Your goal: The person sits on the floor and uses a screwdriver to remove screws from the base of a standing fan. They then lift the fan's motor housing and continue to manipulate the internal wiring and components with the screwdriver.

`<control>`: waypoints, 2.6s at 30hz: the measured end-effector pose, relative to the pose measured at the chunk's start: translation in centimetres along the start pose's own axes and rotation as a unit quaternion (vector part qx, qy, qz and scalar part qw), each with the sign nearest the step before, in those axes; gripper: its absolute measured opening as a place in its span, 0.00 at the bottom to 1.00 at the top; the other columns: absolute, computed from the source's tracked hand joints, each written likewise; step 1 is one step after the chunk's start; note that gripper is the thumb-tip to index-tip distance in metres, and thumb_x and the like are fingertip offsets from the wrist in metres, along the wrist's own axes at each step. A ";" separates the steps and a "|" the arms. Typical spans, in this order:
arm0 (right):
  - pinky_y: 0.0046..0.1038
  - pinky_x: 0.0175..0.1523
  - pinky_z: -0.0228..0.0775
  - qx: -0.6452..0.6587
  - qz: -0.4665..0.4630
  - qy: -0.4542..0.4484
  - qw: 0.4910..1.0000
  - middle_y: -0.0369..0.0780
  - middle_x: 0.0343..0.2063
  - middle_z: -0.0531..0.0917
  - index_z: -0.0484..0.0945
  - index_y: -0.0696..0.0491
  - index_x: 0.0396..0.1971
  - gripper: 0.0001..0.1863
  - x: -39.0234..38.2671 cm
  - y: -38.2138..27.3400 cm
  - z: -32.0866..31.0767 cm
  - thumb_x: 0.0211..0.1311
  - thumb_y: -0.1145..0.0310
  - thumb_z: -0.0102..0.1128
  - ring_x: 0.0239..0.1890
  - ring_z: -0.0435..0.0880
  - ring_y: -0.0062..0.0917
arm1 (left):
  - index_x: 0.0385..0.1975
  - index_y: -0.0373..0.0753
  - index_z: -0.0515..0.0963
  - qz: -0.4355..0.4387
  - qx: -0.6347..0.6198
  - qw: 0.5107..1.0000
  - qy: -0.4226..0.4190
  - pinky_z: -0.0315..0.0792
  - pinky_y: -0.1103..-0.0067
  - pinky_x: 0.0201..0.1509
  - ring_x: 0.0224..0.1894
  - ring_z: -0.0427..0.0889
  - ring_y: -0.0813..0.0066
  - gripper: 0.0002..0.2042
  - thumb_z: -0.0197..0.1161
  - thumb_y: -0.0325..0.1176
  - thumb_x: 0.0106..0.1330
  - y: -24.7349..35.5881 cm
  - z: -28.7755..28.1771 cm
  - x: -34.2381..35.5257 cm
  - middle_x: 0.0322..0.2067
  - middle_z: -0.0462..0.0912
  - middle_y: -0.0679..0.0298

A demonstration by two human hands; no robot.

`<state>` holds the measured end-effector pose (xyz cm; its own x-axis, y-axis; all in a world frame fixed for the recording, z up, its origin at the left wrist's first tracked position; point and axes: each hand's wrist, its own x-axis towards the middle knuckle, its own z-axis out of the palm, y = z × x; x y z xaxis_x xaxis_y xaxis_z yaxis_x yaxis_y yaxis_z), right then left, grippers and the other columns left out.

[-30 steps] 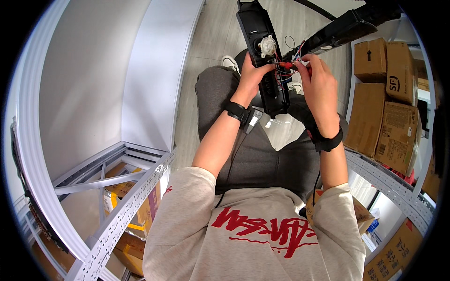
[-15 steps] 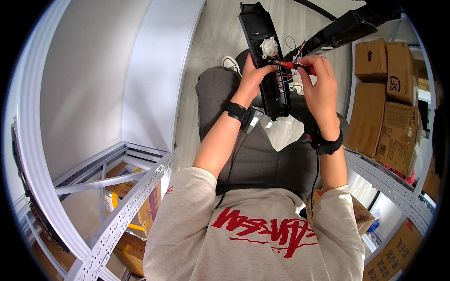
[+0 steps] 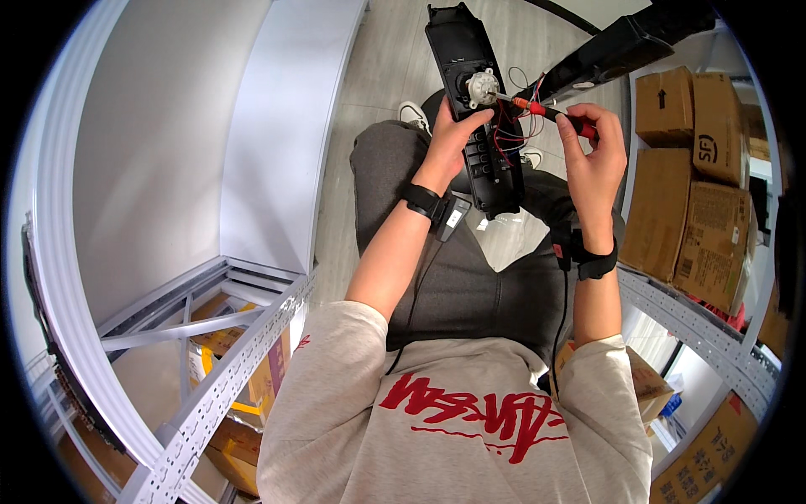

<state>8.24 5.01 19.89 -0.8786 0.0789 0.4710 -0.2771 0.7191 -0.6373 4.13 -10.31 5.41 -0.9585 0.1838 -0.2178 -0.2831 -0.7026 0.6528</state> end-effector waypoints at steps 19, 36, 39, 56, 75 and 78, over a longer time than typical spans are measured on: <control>0.22 0.40 0.72 0.028 0.004 0.031 0.999 0.38 0.33 0.79 0.78 0.58 0.35 0.08 0.7 0.6 1.1 0.55 0.75 0.66 0.33 0.80 0.22 | 0.66 0.36 0.52 0.100 0.092 0.989 0.051 0.68 0.77 0.57 0.53 0.73 0.74 0.35 0.65 0.31 0.61 -0.5 -0.2 0.5 0.53 0.72 0.60; 0.20 0.40 0.71 0.050 0.049 0.026 0.997 0.36 0.33 0.79 0.78 0.57 0.34 0.08 -0.1 1.1 1.3 0.54 0.74 0.67 0.33 0.79 0.19 | 0.71 0.44 0.48 0.172 0.186 0.967 0.016 0.53 0.75 0.69 0.69 0.58 0.67 0.37 0.60 0.29 0.65 0.2 0.1 0.2 0.68 0.57 0.56; 0.21 0.40 0.71 0.062 0.060 0.024 0.996 0.37 0.33 0.79 0.78 0.57 0.34 0.09 -0.3 1.6 1.5 0.55 0.74 0.67 0.33 0.79 0.19 | 0.69 0.43 0.54 0.202 0.266 0.943 0.005 0.51 0.76 0.70 0.70 0.56 0.68 0.32 0.59 0.32 0.67 0.5 0.4 -0.2 0.68 0.58 0.59; 0.19 0.43 0.70 0.204 0.133 0.060 0.968 0.35 0.34 0.80 0.77 0.57 0.39 0.12 -0.3 2.1 1.1 0.57 0.72 0.68 0.35 0.77 0.16 | 0.45 0.38 0.76 0.211 0.233 0.948 0.051 0.65 0.83 0.51 0.45 0.72 0.81 0.09 0.51 0.33 0.73 -0.7 -0.5 0.5 0.42 0.78 0.68; 0.19 0.28 0.62 0.102 0.214 -0.293 0.926 0.32 0.20 0.75 0.75 0.57 0.46 0.17 -6.4 8.1 4.3 0.60 0.64 0.63 0.22 0.69 0.12 | 0.44 0.37 0.74 0.218 0.222 0.942 0.125 0.65 0.80 0.54 0.47 0.72 0.77 0.09 0.49 0.34 0.74 0.1 -0.2 0.4 0.42 0.77 0.65; 0.18 0.23 0.52 0.168 0.262 -0.346 0.885 0.26 0.20 0.69 0.75 0.57 0.48 0.15 -6.2 8.4 4.4 0.63 0.68 0.60 0.20 0.61 0.08 | 0.44 0.37 0.74 0.209 0.234 0.941 0.128 0.65 0.80 0.54 0.47 0.72 0.77 0.09 0.49 0.34 0.73 0.3 -0.3 0.3 0.43 0.77 0.64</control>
<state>9.68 7.55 8.91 -0.9162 -0.1845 -0.3558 0.2420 0.4529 -0.8581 3.76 -10.62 5.29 -0.9667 -0.2558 0.0002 0.0756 -0.2852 0.9555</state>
